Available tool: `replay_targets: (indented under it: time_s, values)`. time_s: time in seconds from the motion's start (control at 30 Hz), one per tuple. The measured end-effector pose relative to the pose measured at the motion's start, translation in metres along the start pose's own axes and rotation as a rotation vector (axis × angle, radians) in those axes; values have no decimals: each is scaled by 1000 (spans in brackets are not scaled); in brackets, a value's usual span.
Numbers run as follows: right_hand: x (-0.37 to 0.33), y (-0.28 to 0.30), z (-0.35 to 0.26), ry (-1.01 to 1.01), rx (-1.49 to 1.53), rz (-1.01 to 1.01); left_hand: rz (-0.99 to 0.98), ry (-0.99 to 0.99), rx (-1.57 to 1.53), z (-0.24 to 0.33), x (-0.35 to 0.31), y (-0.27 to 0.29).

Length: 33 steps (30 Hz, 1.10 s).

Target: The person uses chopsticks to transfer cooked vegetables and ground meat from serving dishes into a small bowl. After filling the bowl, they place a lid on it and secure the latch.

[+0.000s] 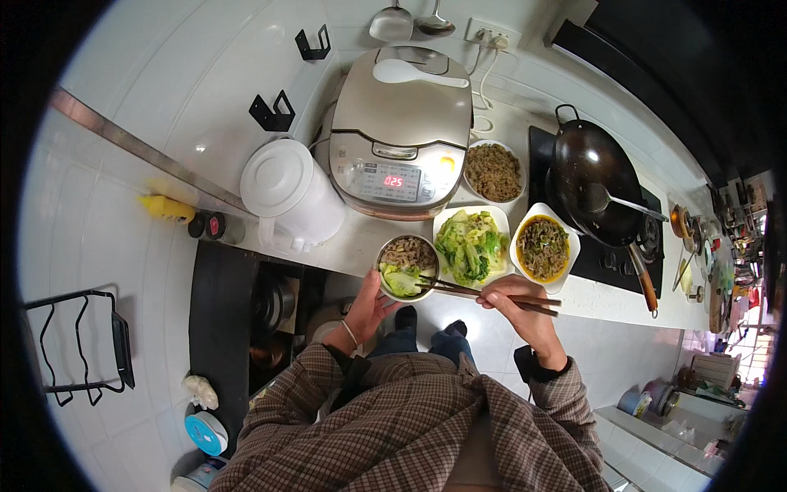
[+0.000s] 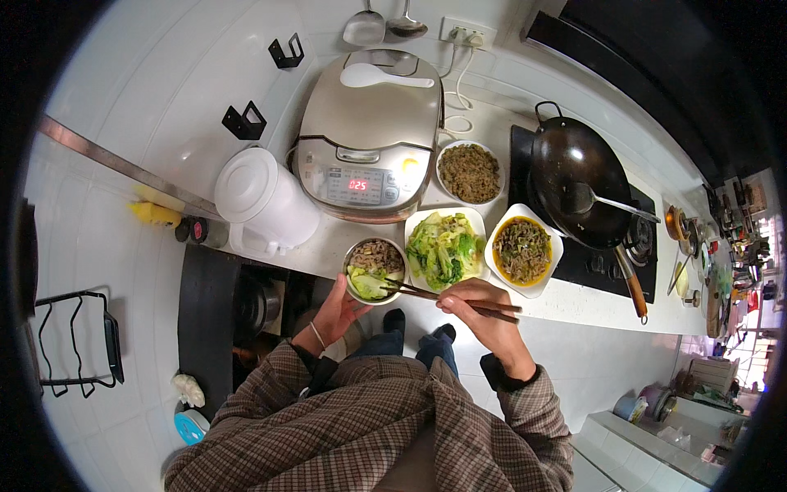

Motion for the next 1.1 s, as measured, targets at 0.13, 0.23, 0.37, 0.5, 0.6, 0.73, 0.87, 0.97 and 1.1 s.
replay_targets:
  time_s: [0.13, 0.23, 0.37, 0.5, 0.6, 0.73, 0.87, 0.97, 1.1]
  values:
    - [-1, -11, -7, 196, -112, -43, -9, -19, 6, 4, -3, -6]
    - [1, -27, 0, 216, -224, -113, -44, 17, 3, 5, -1, -4]
    - [-7, -26, 4, 262, -144, -81, -59, 11, 25, 2, 2, 1]
    - [-11, -23, 9, 181, -142, -106, -60, 19, 3, -2, 3, 5]
    - [-18, -20, 13, 207, -107, -36, -39, 28, -17, -2, 3, 8]
    - [-37, 9, 28, 103, -25, 284, -29, 20, -26, -2, 4, 8]
    - [-18, 26, 58, 63, 21, 535, -12, 36, -51, -1, 3, 7]
    - [8, 26, 73, 215, -196, 545, -55, 13, -16, 2, 1, 5]
    - [1, 28, 76, 179, -276, 505, -67, 2, -4, 5, 0, 3]
Point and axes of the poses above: each hand's wrist, its own x-axis towards the middle knuckle, its own y-axis out of the back of the hand, z = x × y, the point moved 2 cm from there along x, towards the middle knuckle, and after that the axes turned 2 degrees about -y, right-handed, at the moved point
